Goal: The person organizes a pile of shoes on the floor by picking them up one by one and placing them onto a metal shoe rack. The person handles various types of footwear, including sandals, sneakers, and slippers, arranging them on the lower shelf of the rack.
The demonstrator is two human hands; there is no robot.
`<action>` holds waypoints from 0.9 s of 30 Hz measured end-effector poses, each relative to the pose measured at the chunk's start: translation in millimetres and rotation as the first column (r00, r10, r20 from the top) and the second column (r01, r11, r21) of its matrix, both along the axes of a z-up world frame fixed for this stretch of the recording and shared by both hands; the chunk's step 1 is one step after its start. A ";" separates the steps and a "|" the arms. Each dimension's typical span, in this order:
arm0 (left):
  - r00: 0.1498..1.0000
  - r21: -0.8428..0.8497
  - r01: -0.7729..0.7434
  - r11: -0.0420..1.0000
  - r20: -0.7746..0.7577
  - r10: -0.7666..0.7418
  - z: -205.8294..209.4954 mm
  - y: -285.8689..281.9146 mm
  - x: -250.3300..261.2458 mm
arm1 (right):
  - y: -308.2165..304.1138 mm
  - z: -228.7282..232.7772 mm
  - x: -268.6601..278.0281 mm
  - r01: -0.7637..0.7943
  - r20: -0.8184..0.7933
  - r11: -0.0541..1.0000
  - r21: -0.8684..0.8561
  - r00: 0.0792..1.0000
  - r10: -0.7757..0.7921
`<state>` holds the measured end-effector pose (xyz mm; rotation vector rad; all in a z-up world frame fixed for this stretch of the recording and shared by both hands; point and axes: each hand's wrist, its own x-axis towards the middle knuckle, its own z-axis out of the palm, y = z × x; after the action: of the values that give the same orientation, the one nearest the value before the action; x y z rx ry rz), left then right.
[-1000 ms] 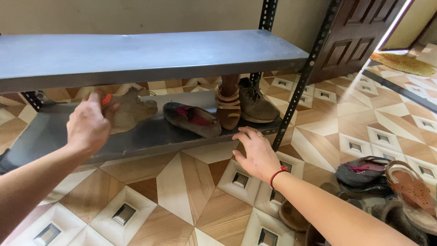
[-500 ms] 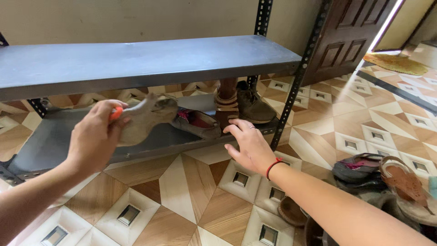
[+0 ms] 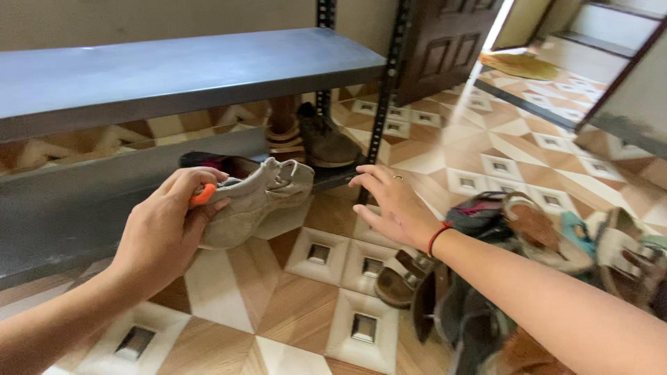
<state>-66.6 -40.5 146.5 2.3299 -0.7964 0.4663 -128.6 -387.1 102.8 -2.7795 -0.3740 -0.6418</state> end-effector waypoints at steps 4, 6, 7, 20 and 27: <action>0.992 -0.059 0.130 0.990 0.003 -0.130 -6.0 -38.8 -6.9 | -38.9 5.6 -26.9 0.020 0.004 1.000 0.008 1.000 -0.020; 0.976 -0.095 0.218 0.971 0.019 -0.217 -12.8 -59.7 -10.1 | -57.5 8.4 -40.6 0.079 -0.027 0.997 0.003 0.997 -0.079; 0.972 -0.099 0.236 0.967 0.028 -0.235 -16.5 -70.1 -12.7 | -67.7 10.5 -48.7 0.076 -0.027 0.997 -0.005 0.997 -0.076; 0.885 -0.312 0.424 0.850 -0.056 -0.462 -55.6 -249.6 -75.2 | -195.9 35.9 -166.2 0.366 -0.059 0.930 -0.037 0.928 -0.368; 0.827 -0.484 0.416 0.770 -0.151 -0.541 -68.3 -330.3 -126.6 | -223.4 1.1 -219.5 0.571 -0.113 0.816 0.092 0.820 -0.561</action>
<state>-193.2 -370.8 78.1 1.6394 -0.9947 0.0589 -348.2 -610.5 103.9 -2.7728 0.5268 -0.6386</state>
